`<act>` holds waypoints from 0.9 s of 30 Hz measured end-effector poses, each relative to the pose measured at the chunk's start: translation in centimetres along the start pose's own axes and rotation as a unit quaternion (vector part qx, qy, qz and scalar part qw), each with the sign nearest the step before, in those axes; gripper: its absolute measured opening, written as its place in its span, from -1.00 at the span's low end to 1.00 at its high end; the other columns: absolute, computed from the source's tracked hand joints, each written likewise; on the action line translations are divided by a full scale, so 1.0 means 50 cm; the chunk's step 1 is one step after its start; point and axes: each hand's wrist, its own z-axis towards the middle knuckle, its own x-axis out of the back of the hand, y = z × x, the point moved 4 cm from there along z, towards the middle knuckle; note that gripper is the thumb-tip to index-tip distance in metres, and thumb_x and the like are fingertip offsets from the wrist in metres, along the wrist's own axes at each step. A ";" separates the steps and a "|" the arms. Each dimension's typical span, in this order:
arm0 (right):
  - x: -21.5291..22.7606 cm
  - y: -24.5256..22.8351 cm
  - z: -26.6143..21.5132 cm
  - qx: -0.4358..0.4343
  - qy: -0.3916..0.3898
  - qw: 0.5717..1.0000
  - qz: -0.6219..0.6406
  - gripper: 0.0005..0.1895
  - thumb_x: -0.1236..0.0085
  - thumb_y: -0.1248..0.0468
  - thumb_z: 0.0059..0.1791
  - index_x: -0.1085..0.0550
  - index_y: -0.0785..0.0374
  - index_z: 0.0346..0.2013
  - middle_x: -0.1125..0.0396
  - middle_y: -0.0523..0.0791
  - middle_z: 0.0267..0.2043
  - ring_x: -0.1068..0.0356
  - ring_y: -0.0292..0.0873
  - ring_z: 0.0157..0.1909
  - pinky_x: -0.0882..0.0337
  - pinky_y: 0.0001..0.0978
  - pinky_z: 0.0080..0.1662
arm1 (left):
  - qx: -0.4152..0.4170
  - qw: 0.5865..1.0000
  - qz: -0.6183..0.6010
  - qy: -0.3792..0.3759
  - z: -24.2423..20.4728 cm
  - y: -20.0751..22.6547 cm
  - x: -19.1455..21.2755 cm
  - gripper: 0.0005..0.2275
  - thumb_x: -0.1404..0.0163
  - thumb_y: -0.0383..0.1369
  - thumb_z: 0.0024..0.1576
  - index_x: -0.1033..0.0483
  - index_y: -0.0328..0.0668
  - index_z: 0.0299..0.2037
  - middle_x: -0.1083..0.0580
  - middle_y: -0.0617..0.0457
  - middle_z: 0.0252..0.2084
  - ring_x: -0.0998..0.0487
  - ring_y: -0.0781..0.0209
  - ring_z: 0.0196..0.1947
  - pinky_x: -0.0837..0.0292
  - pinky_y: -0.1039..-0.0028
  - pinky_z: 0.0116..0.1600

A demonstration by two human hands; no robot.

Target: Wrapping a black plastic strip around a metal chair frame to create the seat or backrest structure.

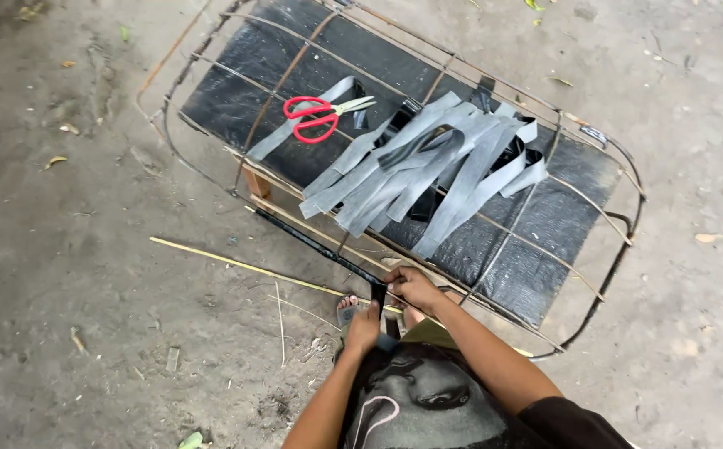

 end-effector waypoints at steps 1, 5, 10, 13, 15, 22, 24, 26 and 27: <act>0.009 0.009 0.013 0.021 -0.005 1.000 -0.005 -0.67 -0.19 0.45 -0.05 -0.44 0.45 0.00 -0.35 0.05 -0.30 -0.53 -0.05 -0.47 -0.47 -0.36 -0.54 | -0.070 0.997 -0.016 -0.038 0.064 0.007 -0.013 -0.26 0.41 0.24 0.34 -0.53 -0.24 -0.56 -0.44 -0.17 -0.62 -0.50 -0.05 -0.55 -0.29 0.22 -0.41; 0.001 -0.034 0.001 -0.028 0.047 0.997 -0.052 -0.65 -0.24 0.19 -0.02 -0.50 0.43 -0.09 -0.45 0.18 -0.35 -0.58 0.07 -0.46 -0.58 -0.15 -0.48 | -0.374 0.903 0.190 -0.095 0.169 0.088 -0.041 -0.62 0.17 -0.37 0.24 -0.54 -0.74 -0.33 -0.52 -0.68 -0.32 -0.52 -0.67 -0.22 -0.38 -0.28 -0.04; -0.045 -0.075 -0.024 -0.124 -0.039 0.982 -0.135 -0.29 -0.05 -0.30 0.02 -0.56 0.37 -0.21 -0.51 0.06 -0.35 -0.60 -0.08 -0.40 -0.56 -0.35 -0.41 | -0.262 0.957 0.125 0.004 0.141 0.106 -0.004 -0.67 0.07 -0.21 0.23 -0.64 -0.37 -0.22 -0.60 -0.37 -0.26 -0.60 -0.40 -0.11 -0.49 -0.11 0.03; -0.047 -0.060 -0.012 -0.112 -0.050 0.986 -0.117 -0.42 0.01 -0.21 0.09 -0.59 0.27 -0.33 -0.54 -0.03 -0.42 -0.62 -0.15 -0.37 -0.59 -0.37 -0.34 | -0.185 0.977 0.077 0.078 0.115 0.117 0.038 -0.69 0.00 -0.12 0.23 -0.70 -0.15 -0.16 -0.65 -0.18 -0.21 -0.65 -0.25 -0.04 -0.56 -0.01 0.07; -0.013 0.042 0.071 -0.055 0.031 0.989 -0.137 -0.47 -0.19 -0.21 0.00 -0.61 0.20 -0.46 -0.49 -0.03 -0.50 -0.58 -0.11 -0.40 -0.52 -0.32 -0.35 | -0.121 0.982 0.059 0.132 0.089 0.094 0.054 -0.70 0.02 -0.15 0.21 -0.70 -0.14 -0.12 -0.61 -0.21 -0.15 -0.61 -0.29 0.01 -0.52 -0.03 0.13; -0.036 -0.138 -0.133 0.134 0.133 0.982 -0.028 -0.63 -0.55 0.04 -0.12 -0.72 0.25 -0.23 -0.55 -0.04 -0.37 -0.39 -0.23 -0.26 -0.43 -0.39 -0.16 | 0.055 0.980 -0.140 0.134 -0.148 0.180 0.071 -0.45 0.29 0.14 0.27 -0.74 0.02 -0.27 -0.63 -0.04 -0.38 -0.59 -0.21 0.06 -0.28 0.20 0.35; -0.007 -0.111 -0.190 0.118 0.090 0.979 -0.141 -0.59 -0.47 -0.07 -0.11 -0.69 0.25 -0.41 -0.47 -0.03 -0.50 -0.33 -0.21 -0.37 -0.38 -0.32 -0.24 | 0.069 0.990 -0.117 0.038 -0.350 0.438 0.139 -0.36 0.37 0.16 0.26 -0.59 -0.24 0.01 -0.49 -0.21 0.01 -0.41 -0.22 0.28 -0.14 0.16 0.48; -0.007 -0.130 -0.274 0.097 0.046 0.962 -0.253 -0.47 -0.39 -0.17 -0.10 -0.67 0.26 -0.59 -0.39 -0.01 -0.63 -0.27 -0.18 -0.49 -0.33 -0.26 -0.32 | 0.082 0.990 -0.095 -0.063 -0.321 0.439 0.103 -0.19 0.45 0.19 0.25 -0.44 -0.50 0.30 -0.35 -0.39 0.39 -0.23 -0.23 0.51 -0.01 0.12 0.60; -0.033 -0.175 -0.334 0.167 -0.009 0.938 -0.305 -0.55 -0.38 -0.06 -0.09 -0.63 0.28 -0.58 -0.45 0.05 -0.57 -0.38 0.01 -0.47 -0.37 -0.19 -0.33 | 0.082 0.978 -0.186 -0.036 -0.182 0.318 0.038 -0.46 0.23 -0.01 0.28 -0.46 -0.45 0.10 -0.41 -0.30 -0.03 -0.41 -0.15 -0.02 -0.27 0.14 0.04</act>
